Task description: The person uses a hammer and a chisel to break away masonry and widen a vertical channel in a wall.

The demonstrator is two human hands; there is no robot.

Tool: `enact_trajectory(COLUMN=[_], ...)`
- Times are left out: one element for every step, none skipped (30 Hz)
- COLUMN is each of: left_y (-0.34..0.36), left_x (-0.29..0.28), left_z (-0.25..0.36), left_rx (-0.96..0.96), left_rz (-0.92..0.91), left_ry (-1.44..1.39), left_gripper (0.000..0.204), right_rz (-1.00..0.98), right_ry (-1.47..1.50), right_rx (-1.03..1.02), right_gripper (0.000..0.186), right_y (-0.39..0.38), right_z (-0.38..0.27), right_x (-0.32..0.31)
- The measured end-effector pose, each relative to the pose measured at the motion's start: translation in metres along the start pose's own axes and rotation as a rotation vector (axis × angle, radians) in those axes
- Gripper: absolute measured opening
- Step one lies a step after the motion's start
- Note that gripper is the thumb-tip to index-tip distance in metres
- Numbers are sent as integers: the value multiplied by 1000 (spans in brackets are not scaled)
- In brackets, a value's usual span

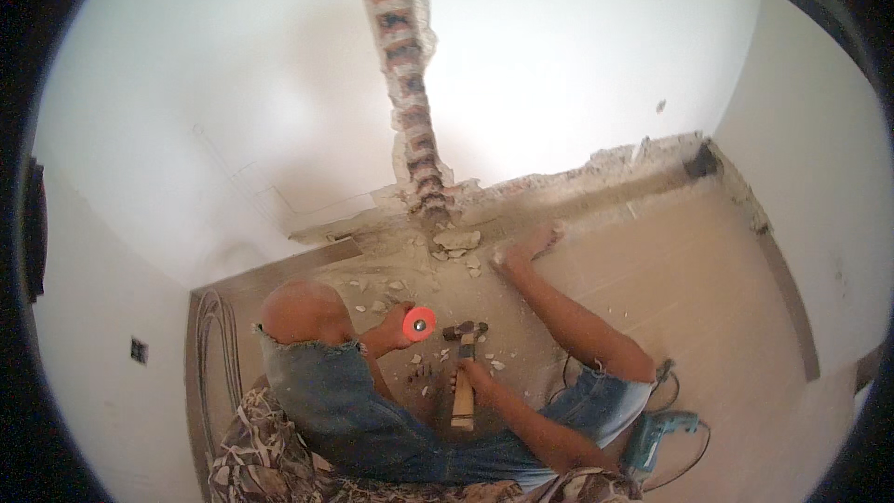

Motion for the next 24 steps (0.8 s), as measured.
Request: enact_trajectory(left_y=[-6, -12, -20, -28, -35, -39, -44, -48, -54, -58, -63, -66, -68, -68, -70, -71, -73, -74, -75, -77, -73, -72, -69, -66], left_x=[0, 1, 2, 2, 2, 0, 1, 0, -1, -3, -6, -6, -8, -10, -12, -15, -16, -16, -18, -22, -25, -25, -31, -30], left_z=[-4, -5, -10, -15, -19, -22, -24, -26, -30, -34, -36, -38, -40, -40, -41, -43, -46, -48, -51, -54, -54, -55, -55, -57], left_rx=[-69, -123, -160, -199, -223, -246, -262, -276, -286, -292, -297, -301, -304, -299, -294, -291, -287, -287, -289, -289, -288, -295, -297, -304], left_rz=[16, 27, 47, 70, 93, 120, 144, 165, 191, 217, 239, 258, 274, 287, 302, 319, 331, 342, 358, 373, 379, 383, 393, 395], left_ry=[-136, -264, -351, -446, -524, -598, -664, -718, -767, -814, -855, -898, -935, -964, -991, -1018, -1050, -1077, -1111, -1133, -1151, -1174, -1185, -1211], left_gripper=[15, 15, 15, 15, 15, 15, 15, 15, 15, 15, 15, 15, 15, 15, 15, 15, 15, 15, 15, 15, 15, 15, 15, 15], right_rz=[19, 37, 46, 54, 63, 71, 74, 76, 78, 73, 67, 66, 75, 84, 89, 114, 141, 170, 155, 142, 137, 111, 86, 73], right_ry=[-20, -35, -44, -48, -51, -53, -58, -64, -73, -70, -68, -62, -61, -60, -59, -65, -69, -66, -58, -47, -21, -9, 6, 19], right_rx=[-28, -61, -81, -81, -83, -86, -77, -68, -56, -61, -66, -68, -62, -57, -49, -48, -48, -53, -55, -58, -69, -73, -79, -86], right_gripper=[14, 14, 14, 14, 14, 14, 14, 14, 13, 13, 13, 13, 13, 13, 13, 13, 13, 13, 13, 13, 13, 13, 13, 13], right_y=[-1, 0, -2, -5, -9, -11, -11, -12, -12, -12, -11, -11, -9, -6, -6, -8, -10, -14, -15, -15, -17, -17, -18, -18], right_z=[-1, -4, -4, -3, -3, -5, -6, -7, -5, -4, -2, 0, 1, 0, -1, -1, -2, -3, -3, -3, -5, -7, -9, -9], right_x=[-5, -7, -6, -7, -8, -8, -9, -9, -9, -9, -8, -8, -9, -10, -6, -4, -3, 0, 4, 7, 8, 10, 13, 11])
Point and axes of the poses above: each hand's wrist, its own y-axis towards the middle knuckle, its own x-axis out of the palm, z = x × y, the point moved 8 cm from there along y, towards the middle knuckle
